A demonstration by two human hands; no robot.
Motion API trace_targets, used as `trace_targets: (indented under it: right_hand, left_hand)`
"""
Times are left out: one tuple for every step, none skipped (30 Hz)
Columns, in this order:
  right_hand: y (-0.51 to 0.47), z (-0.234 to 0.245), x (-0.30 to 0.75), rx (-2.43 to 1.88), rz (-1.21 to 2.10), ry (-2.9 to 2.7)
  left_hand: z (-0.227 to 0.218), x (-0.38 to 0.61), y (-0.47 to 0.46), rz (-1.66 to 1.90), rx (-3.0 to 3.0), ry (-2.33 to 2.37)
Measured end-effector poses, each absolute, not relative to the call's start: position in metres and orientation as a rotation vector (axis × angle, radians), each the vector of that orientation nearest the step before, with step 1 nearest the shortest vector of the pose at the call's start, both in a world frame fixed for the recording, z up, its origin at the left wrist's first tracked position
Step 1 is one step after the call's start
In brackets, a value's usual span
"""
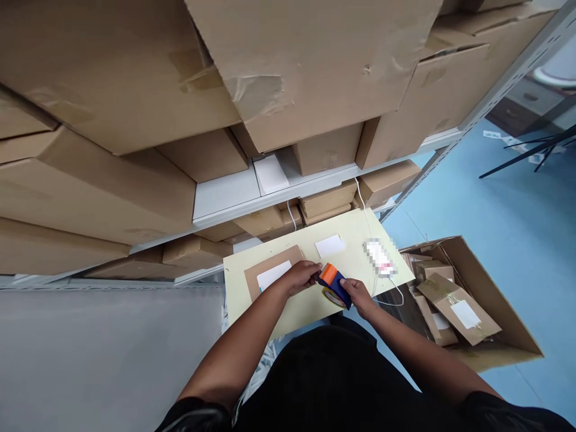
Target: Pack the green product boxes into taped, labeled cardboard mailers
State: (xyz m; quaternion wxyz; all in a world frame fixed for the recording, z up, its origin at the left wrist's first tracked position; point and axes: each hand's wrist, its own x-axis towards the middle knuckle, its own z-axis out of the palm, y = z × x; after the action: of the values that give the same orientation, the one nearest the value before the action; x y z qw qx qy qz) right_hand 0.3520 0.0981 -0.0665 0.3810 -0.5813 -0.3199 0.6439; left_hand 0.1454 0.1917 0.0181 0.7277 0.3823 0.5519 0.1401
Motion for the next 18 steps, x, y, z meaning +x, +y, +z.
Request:
trace_targets:
  right_hand:
    - [0.099,-0.068,0.354,-1.48,1.639,-0.83]
    - [0.101,-0.069,0.355,-1.48,1.635,-0.84]
    - [0.103,-0.071,0.356,-1.485,1.633,-0.845]
    - [0.104,-0.072,0.356,-1.494,1.63,-0.846]
    - [0.106,-0.074,0.355,-1.506,1.625,-0.846]
    - [0.109,-0.076,0.354,-1.518,1.62,-0.847]
    - [0.11,-0.079,0.352,-1.529,1.611,-0.848]
    - [0.112,-0.081,0.351,-1.54,1.602,-0.844]
    - [0.112,-0.084,0.35,-1.554,1.593,-0.829]
    - [0.111,-0.088,0.35,-1.573,1.587,-0.798]
    - [0.109,-0.092,0.35,-1.594,1.589,-0.75]
    - [0.105,-0.096,0.35,-1.616,1.601,-0.685]
    - [0.099,-0.101,0.35,-1.635,1.625,-0.607]
    - [0.091,-0.106,0.351,-1.653,1.657,-0.527]
    - [0.083,-0.111,0.35,-1.671,1.689,-0.446]
    - [0.074,-0.117,0.349,-1.68,1.726,-0.37]
    - [0.065,-0.123,0.346,-1.672,1.771,-0.313]
    - [0.057,-0.128,0.342,-1.649,1.817,-0.277]
  left_hand:
    - [0.016,0.147,0.191,0.303,0.856,1.231]
    - [0.015,0.149,0.191,0.278,0.92,1.265]
    - [0.014,0.15,0.191,0.236,1.018,1.309]
    - [0.013,0.152,0.191,0.183,1.129,1.356]
    - [0.012,0.153,0.192,0.133,1.233,1.401]
    - [0.012,0.154,0.195,0.089,1.32,1.436]
    - [0.011,0.154,0.199,0.051,1.383,1.46]
    - [0.011,0.154,0.204,0.024,1.429,1.479]
    - [0.01,0.154,0.212,0.002,1.474,1.496]
    - [0.008,0.154,0.222,-0.026,1.536,1.517]
    - [0.007,0.154,0.233,-0.058,1.605,1.541]
    - [0.004,0.155,0.245,-0.095,1.675,1.563]
    - [0.001,0.157,0.256,-0.139,1.74,1.579]
    - [-0.003,0.159,0.267,-0.192,1.8,1.582]
    - [-0.008,0.162,0.275,-0.254,1.852,1.573]
    - [-0.013,0.165,0.282,-0.322,1.896,1.557]
    - [-0.019,0.169,0.286,-0.393,1.931,1.536]
    - [-0.025,0.172,0.288,-0.465,1.959,1.517]
